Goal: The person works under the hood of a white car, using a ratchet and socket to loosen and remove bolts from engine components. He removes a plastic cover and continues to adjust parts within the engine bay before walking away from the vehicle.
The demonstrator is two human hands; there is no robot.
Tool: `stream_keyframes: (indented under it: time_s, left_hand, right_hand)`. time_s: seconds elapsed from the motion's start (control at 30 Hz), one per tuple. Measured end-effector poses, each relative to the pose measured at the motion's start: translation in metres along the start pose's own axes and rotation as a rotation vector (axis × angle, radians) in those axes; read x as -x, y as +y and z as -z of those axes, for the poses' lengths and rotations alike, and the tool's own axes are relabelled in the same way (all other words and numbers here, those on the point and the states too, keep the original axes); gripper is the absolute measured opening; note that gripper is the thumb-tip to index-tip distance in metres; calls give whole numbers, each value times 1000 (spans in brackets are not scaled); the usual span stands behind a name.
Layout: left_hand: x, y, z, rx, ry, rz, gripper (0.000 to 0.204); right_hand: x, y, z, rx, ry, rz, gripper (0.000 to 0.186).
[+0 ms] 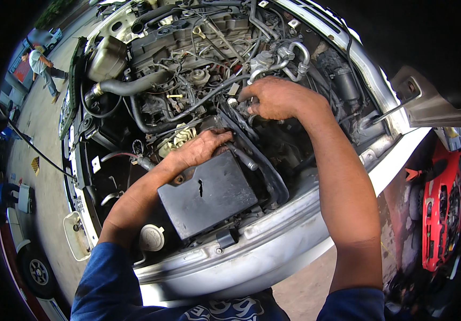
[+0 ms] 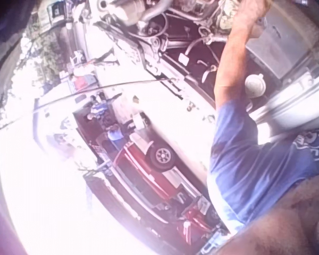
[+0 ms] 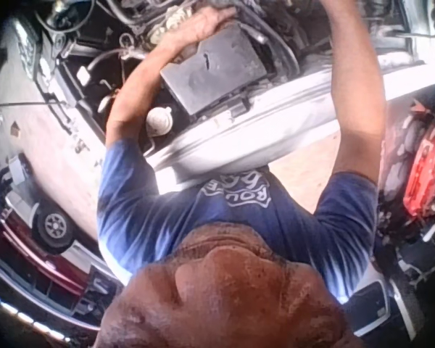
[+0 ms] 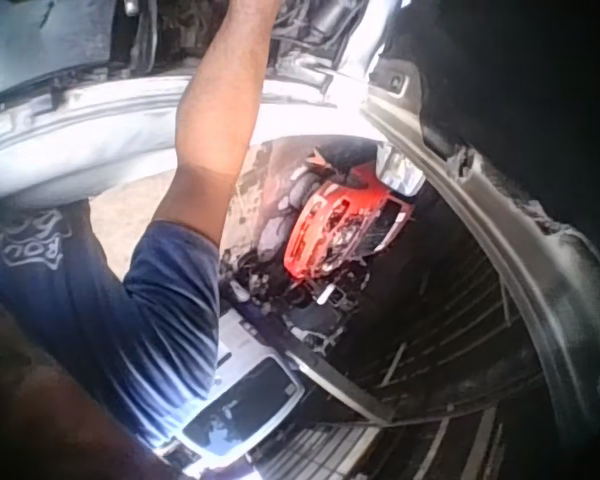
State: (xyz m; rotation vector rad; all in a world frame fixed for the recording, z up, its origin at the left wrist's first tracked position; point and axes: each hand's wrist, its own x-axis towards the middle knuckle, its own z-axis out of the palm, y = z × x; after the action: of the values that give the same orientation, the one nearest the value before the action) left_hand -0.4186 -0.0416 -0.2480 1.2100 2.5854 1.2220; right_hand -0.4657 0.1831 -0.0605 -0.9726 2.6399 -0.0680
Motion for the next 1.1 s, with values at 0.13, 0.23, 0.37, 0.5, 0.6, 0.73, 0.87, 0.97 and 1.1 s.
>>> stream_keyframes:
  time_s: [0.13,0.23,0.37,0.5,0.6,0.73,0.87,0.97,1.1]
  left_hand:
    - [-3,0,-5,566,155,532,30]
    - [-7,-2,-7,1463,265,837,40]
    - [-4,-5,-1,131,-12,398,36]
    - [1,-5,-6,-158,-34,35,38]
    - [-4,-5,-12,925,265,523,41]
    - [-6,-5,-8,1233,273,796,47]
    - [-1,-5,-1,-110,-32,-92,33]
    - [-1,-4,-5,-170,-27,88,34]
    - [-9,-2,-12,1123,331,650,39]
  right_hand:
    - [-2,-3,2,-33,-17,-43,41]
    - [-2,-6,0,-33,-16,-65,40]
    - [-2,-4,-1,-43,-11,-46,41]
    - [-2,-1,0,-35,-18,-32,41]
    - [-2,-4,2,-52,-24,-48,41]
    - [-1,-7,2,-62,-26,-79,40]
    - [0,-3,4,-22,-6,-41,40]
    - [0,-3,4,-49,-2,-47,40]
    - [0,-4,4,-27,0,-18,40]
